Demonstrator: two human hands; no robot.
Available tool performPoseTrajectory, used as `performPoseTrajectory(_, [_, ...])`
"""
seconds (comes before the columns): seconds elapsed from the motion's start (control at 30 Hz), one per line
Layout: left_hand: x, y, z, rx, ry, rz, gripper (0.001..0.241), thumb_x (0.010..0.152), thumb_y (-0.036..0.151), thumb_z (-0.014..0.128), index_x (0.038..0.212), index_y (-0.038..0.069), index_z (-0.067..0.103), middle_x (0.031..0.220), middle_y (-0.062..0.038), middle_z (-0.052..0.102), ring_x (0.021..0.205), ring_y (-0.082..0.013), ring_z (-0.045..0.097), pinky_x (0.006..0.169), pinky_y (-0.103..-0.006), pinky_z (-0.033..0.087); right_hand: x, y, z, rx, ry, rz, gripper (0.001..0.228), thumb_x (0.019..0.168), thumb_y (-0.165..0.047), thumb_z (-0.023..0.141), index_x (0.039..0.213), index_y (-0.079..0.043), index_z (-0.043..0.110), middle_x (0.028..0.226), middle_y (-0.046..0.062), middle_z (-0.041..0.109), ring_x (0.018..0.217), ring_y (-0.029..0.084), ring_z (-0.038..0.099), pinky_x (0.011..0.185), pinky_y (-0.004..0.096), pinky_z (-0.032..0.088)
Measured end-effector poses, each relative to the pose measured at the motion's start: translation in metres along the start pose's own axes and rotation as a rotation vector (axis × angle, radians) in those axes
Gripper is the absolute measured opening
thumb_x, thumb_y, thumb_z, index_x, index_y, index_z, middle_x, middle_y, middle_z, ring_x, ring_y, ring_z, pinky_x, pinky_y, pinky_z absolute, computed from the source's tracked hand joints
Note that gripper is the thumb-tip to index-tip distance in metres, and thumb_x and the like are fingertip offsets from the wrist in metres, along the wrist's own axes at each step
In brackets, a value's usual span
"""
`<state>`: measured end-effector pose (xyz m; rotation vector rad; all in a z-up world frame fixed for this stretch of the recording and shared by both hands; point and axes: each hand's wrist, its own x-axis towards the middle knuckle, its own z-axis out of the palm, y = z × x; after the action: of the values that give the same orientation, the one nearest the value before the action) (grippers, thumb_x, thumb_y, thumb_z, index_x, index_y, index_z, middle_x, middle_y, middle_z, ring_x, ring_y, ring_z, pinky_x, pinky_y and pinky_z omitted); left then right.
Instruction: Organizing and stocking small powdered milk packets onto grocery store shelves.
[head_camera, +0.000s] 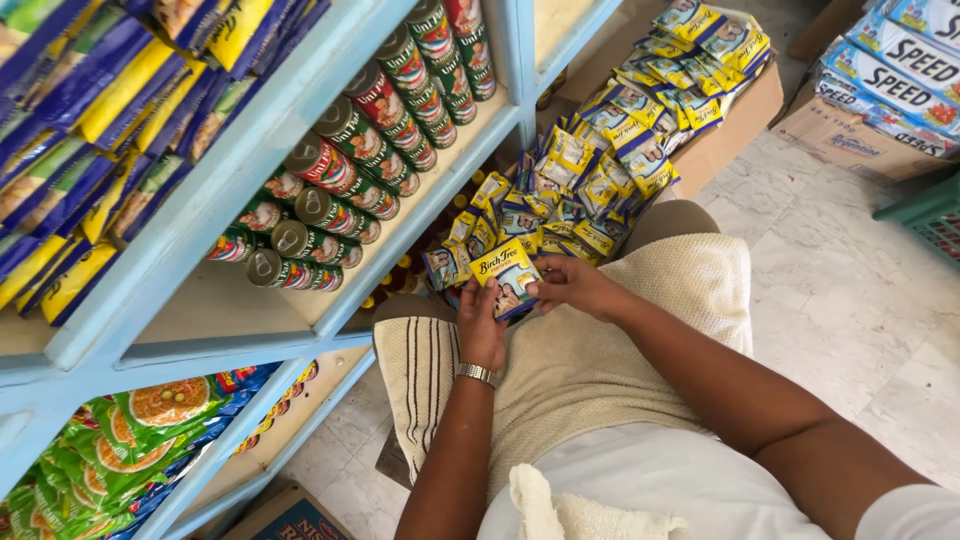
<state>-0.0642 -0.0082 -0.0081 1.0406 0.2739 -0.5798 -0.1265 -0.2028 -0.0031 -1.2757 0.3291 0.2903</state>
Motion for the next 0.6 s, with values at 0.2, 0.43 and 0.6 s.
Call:
performPoseTrajectory(0.2, [0.003, -0.003, -0.003, 0.049, -0.025, 0.045, 0.05, 0.102, 0.032, 0.064, 0.143, 0.006, 0.056, 0.121, -0.006, 0.07, 0.104, -0.0157, 0.068, 0.085, -0.0329, 0.057, -0.002, -0.003, 0.005, -0.008, -0.112, -0.142, 0.047, 0.094, -0.009, 0.07, 0.138, 0.0, 0.06, 0.098, 0.005, 0.073, 0.083, 0.011, 0.067, 0.078, 0.029, 0.058])
performPoseTrajectory(0.43, [-0.025, 0.034, 0.022, 0.14, -0.114, -0.017, 0.061, 0.097, 0.032, 0.062, 0.152, 0.016, 0.043, 0.126, -0.005, 0.066, 0.104, -0.014, 0.066, 0.085, -0.0312, 0.055, -0.006, -0.02, -0.002, -0.024, -0.027, -0.23, 0.044, 0.097, -0.01, 0.065, 0.14, -0.002, 0.06, 0.1, 0.001, 0.074, 0.083, 0.01, 0.068, 0.076, 0.028, 0.059])
performPoseTrajectory(0.6, [-0.035, 0.056, 0.028, 0.219, -0.265, 0.116, 0.07, 0.091, 0.014, 0.072, 0.154, 0.008, 0.041, 0.13, -0.006, 0.065, 0.113, -0.0153, 0.066, 0.093, -0.0323, 0.056, -0.011, -0.041, 0.002, 0.024, 0.041, -0.227, 0.039, 0.094, -0.008, 0.067, 0.131, -0.004, 0.058, 0.096, 0.005, 0.074, 0.082, 0.014, 0.071, 0.075, 0.031, 0.06])
